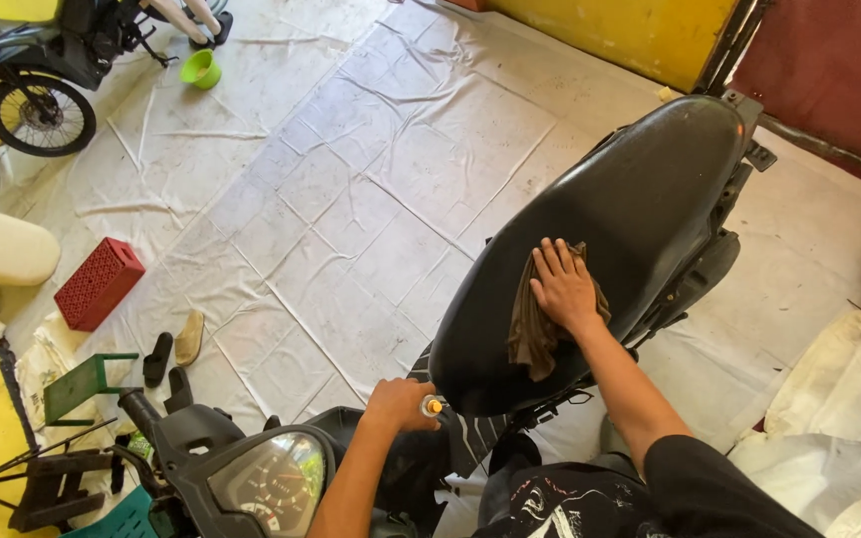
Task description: The person cleans a black motorcycle seat using a spray bottle and a cloth. They repeatedly spray the seat and wipe it down with the cloth, focusing on the top surface and edges.
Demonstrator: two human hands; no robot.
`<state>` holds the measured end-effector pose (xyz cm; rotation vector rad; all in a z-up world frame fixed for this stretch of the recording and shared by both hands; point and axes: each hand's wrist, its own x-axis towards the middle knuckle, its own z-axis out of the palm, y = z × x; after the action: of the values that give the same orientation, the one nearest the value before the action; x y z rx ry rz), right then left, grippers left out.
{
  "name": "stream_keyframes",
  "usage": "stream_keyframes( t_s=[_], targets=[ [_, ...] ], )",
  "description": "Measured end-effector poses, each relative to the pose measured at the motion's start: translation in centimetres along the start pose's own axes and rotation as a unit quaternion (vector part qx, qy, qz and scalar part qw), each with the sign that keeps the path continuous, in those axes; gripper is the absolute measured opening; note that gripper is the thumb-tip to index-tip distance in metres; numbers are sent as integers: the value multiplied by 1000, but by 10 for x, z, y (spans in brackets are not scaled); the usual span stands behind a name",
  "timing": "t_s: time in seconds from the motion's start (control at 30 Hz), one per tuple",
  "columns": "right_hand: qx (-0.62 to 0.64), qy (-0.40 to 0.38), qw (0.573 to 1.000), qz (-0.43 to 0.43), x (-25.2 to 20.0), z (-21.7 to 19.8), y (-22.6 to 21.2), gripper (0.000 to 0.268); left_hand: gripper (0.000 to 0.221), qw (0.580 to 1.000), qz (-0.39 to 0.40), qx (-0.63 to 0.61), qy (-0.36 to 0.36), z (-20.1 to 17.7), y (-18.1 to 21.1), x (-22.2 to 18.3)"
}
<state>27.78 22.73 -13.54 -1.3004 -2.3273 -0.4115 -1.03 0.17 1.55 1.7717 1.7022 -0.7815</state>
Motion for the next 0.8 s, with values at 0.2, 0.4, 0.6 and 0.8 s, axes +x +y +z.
stream_keyframes(
  t_s=[0.2, 0.4, 0.6, 0.8],
  targets=[
    [84, 31, 993, -80, -33, -8, -68, 52, 58, 1000, 13, 3, -10, 12, 2, 7],
    [95, -3, 989, -113, 15, 2, -2, 68, 57, 1000, -5, -18, 3, 16, -1, 10],
    [63, 74, 993, -60, 8, 23, -51, 47, 62, 1000, -14, -8, -17, 12, 2, 8],
    [157, -83, 959, -220, 0, -5, -63, 48, 62, 1000, -14, -20, -2, 15, 1, 10]
  ],
)
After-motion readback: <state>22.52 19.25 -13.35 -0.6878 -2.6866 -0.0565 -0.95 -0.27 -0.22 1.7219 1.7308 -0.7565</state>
